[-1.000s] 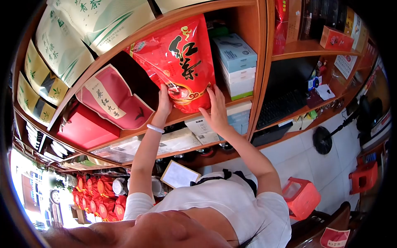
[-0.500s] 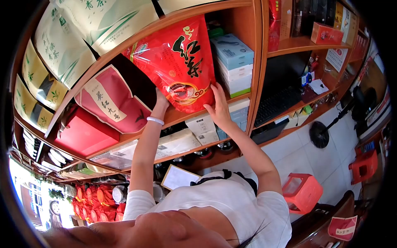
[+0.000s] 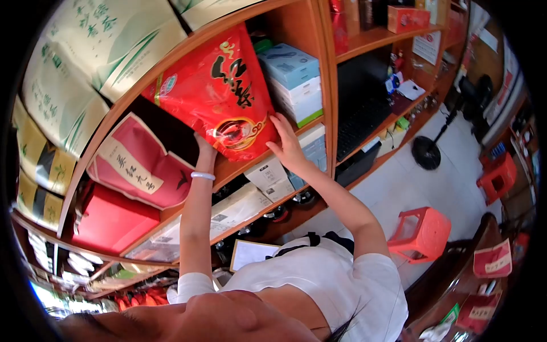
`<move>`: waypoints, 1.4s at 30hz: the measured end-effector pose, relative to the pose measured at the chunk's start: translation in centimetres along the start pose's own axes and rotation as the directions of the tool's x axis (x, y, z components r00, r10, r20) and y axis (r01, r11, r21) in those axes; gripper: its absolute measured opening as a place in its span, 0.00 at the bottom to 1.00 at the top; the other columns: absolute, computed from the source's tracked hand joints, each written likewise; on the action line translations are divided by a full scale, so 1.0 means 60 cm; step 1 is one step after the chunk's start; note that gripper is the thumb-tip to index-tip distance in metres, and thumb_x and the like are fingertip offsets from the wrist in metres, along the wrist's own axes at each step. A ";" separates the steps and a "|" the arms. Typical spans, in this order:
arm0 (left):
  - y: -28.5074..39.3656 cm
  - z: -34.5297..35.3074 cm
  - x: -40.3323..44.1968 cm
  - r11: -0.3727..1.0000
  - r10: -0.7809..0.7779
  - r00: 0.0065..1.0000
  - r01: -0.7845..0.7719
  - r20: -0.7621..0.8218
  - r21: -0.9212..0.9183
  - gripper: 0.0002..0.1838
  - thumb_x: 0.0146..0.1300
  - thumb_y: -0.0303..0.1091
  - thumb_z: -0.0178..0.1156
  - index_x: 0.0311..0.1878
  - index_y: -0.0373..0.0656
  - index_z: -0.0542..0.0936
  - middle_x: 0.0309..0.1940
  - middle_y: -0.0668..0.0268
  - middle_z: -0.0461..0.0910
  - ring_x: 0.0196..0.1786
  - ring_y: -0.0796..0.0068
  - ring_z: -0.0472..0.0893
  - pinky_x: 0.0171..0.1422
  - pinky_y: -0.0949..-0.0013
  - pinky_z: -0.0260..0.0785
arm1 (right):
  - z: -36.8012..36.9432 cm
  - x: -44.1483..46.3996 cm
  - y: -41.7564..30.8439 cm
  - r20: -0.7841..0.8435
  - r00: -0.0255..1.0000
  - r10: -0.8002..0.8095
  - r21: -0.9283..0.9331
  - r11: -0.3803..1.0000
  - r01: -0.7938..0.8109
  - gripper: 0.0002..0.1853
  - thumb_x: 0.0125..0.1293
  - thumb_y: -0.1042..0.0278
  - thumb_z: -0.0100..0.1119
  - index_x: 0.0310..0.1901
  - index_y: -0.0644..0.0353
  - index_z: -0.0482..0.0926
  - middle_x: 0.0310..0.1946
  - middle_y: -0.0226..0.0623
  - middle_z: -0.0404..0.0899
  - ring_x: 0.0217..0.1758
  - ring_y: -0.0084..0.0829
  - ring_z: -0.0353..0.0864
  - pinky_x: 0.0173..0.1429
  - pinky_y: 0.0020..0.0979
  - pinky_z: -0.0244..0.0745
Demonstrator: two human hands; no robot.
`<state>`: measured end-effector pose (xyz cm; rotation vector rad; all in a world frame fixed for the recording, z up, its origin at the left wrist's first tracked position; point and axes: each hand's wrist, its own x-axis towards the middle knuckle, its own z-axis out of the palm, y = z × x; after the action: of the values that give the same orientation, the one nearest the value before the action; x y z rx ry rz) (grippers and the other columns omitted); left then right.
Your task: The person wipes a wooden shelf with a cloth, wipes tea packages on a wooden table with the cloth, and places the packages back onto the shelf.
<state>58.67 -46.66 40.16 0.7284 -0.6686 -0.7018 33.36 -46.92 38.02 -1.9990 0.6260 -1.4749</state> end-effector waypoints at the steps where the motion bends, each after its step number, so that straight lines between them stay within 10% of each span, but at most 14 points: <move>1: 0.001 -0.005 0.003 0.996 -0.058 0.996 0.062 -0.063 0.069 0.11 0.60 0.32 0.49 0.43 0.37 0.73 0.37 0.63 0.77 0.36 0.69 0.78 0.41 0.69 0.73 | 0.000 -0.006 -0.003 -0.033 0.999 -0.025 -0.024 0.999 0.024 0.29 0.53 0.76 0.57 0.59 0.60 0.60 0.62 0.46 0.54 0.65 0.42 0.55 0.63 0.33 0.57; 6: 0.027 0.059 -0.032 0.988 -0.149 0.983 0.151 -0.110 0.011 0.21 0.59 0.43 0.52 0.48 0.35 0.69 0.42 0.60 0.73 0.40 0.64 0.75 0.45 0.62 0.71 | -0.029 -0.088 -0.021 -0.119 0.992 -0.052 0.020 0.998 0.055 0.20 0.52 0.78 0.55 0.49 0.61 0.68 0.54 0.42 0.64 0.61 0.40 0.60 0.61 0.33 0.57; 8: 0.035 0.060 -0.042 0.927 -0.162 0.986 0.168 -0.044 0.337 0.20 0.59 0.40 0.51 0.49 0.34 0.69 0.43 0.56 0.73 0.41 0.62 0.75 0.48 0.59 0.70 | -0.058 -0.148 -0.017 -0.115 0.992 -0.043 0.023 0.999 0.046 0.17 0.53 0.79 0.54 0.46 0.62 0.68 0.50 0.40 0.66 0.53 0.38 0.68 0.56 0.33 0.63; 10: 0.066 0.085 -0.084 0.963 -0.251 0.963 0.259 -0.101 0.080 0.25 0.59 0.45 0.46 0.52 0.34 0.67 0.49 0.55 0.70 0.48 0.59 0.73 0.51 0.56 0.69 | -0.101 -0.221 -0.012 0.002 0.956 0.294 0.039 0.955 -0.294 0.13 0.53 0.79 0.54 0.42 0.62 0.70 0.45 0.38 0.68 0.44 0.35 0.72 0.48 0.33 0.68; 13: 0.073 0.106 -0.146 0.993 -0.076 0.992 0.083 -0.098 0.079 0.30 0.62 0.50 0.42 0.58 0.33 0.62 0.57 0.57 0.64 0.59 0.62 0.64 0.64 0.60 0.54 | -0.149 -0.381 0.093 -0.234 0.942 0.241 -0.278 0.912 -0.302 0.12 0.54 0.76 0.55 0.42 0.61 0.72 0.41 0.38 0.71 0.37 0.34 0.75 0.39 0.29 0.71; 15: 0.048 0.084 -0.173 0.982 0.080 0.994 -0.065 -0.078 0.178 0.27 0.64 0.46 0.42 0.59 0.33 0.62 0.60 0.58 0.60 0.60 0.66 0.62 0.65 0.65 0.50 | -0.197 -0.509 0.151 -0.362 0.813 0.457 -0.302 0.767 -0.566 0.13 0.49 0.78 0.55 0.40 0.63 0.75 0.39 0.43 0.74 0.43 0.40 0.74 0.46 0.33 0.70; 18: -0.022 0.013 -0.142 0.867 0.253 0.967 -0.212 -0.031 0.451 0.26 0.65 0.43 0.42 0.58 0.32 0.62 0.56 0.55 0.64 0.56 0.66 0.66 0.62 0.66 0.53 | -0.290 -0.740 0.199 -0.553 0.312 0.773 -0.213 0.231 -0.950 0.14 0.48 0.68 0.57 0.38 0.62 0.75 0.41 0.48 0.74 0.47 0.44 0.72 0.51 0.38 0.68; 20: -0.013 0.062 -0.178 0.770 0.211 0.978 -0.165 -0.001 0.616 0.24 0.59 0.40 0.54 0.54 0.33 0.66 0.49 0.54 0.69 0.48 0.64 0.69 0.54 0.66 0.62 | -0.356 -0.875 0.188 -0.721 -0.006 0.693 -0.136 -0.150 -0.979 0.13 0.49 0.67 0.55 0.38 0.59 0.76 0.40 0.49 0.74 0.46 0.45 0.73 0.51 0.39 0.68; 22: -0.014 0.080 -0.186 0.775 0.223 0.974 -0.202 0.039 0.599 0.24 0.57 0.40 0.58 0.52 0.34 0.67 0.49 0.54 0.68 0.47 0.65 0.69 0.51 0.65 0.63 | -0.440 -0.965 0.149 -0.840 -0.206 0.503 0.115 -0.206 -0.972 0.12 0.47 0.70 0.52 0.36 0.63 0.77 0.36 0.52 0.76 0.42 0.48 0.75 0.47 0.41 0.70; 31: -0.053 0.104 -0.243 0.600 0.355 0.934 -0.196 -0.039 0.776 0.20 0.57 0.38 0.55 0.49 0.35 0.70 0.44 0.56 0.72 0.42 0.67 0.73 0.47 0.67 0.66 | -0.830 -1.060 -0.123 -0.926 -0.378 -0.010 0.374 -0.168 -0.912 0.17 0.47 0.65 0.58 0.39 0.64 0.74 0.37 0.51 0.75 0.44 0.49 0.74 0.48 0.42 0.69; 34: -0.058 0.095 -0.264 0.576 0.364 0.928 -0.162 -0.074 0.801 0.19 0.58 0.37 0.55 0.49 0.35 0.70 0.44 0.56 0.73 0.42 0.67 0.73 0.46 0.67 0.66 | -0.980 -1.107 -0.133 -0.935 -0.312 -0.168 0.315 0.012 -0.949 0.20 0.48 0.61 0.58 0.43 0.63 0.72 0.40 0.52 0.74 0.45 0.49 0.73 0.48 0.43 0.69; 37: -0.059 0.078 -0.282 0.564 0.365 0.925 -0.125 -0.110 0.816 0.19 0.58 0.37 0.55 0.49 0.35 0.70 0.43 0.56 0.73 0.41 0.68 0.73 0.46 0.67 0.67 | -1.100 -1.067 -0.160 -0.967 -0.030 -0.252 0.039 -0.028 -0.999 0.30 0.47 0.66 0.61 0.53 0.62 0.62 0.49 0.53 0.66 0.52 0.52 0.67 0.54 0.42 0.64; 42: -0.042 0.030 -0.306 0.550 0.360 0.915 -0.051 -0.182 0.834 0.18 0.58 0.36 0.54 0.48 0.35 0.71 0.42 0.57 0.74 0.40 0.68 0.74 0.45 0.68 0.67 | -1.276 -0.919 -0.174 -0.905 0.376 -0.199 -0.299 -0.329 -0.896 0.35 0.46 0.71 0.59 0.59 0.57 0.57 0.58 0.45 0.58 0.61 0.46 0.58 0.59 0.43 0.60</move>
<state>45.79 -34.79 33.90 1.5742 -0.7405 0.0333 -55.24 -15.60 24.54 -0.8352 3.4757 -0.9444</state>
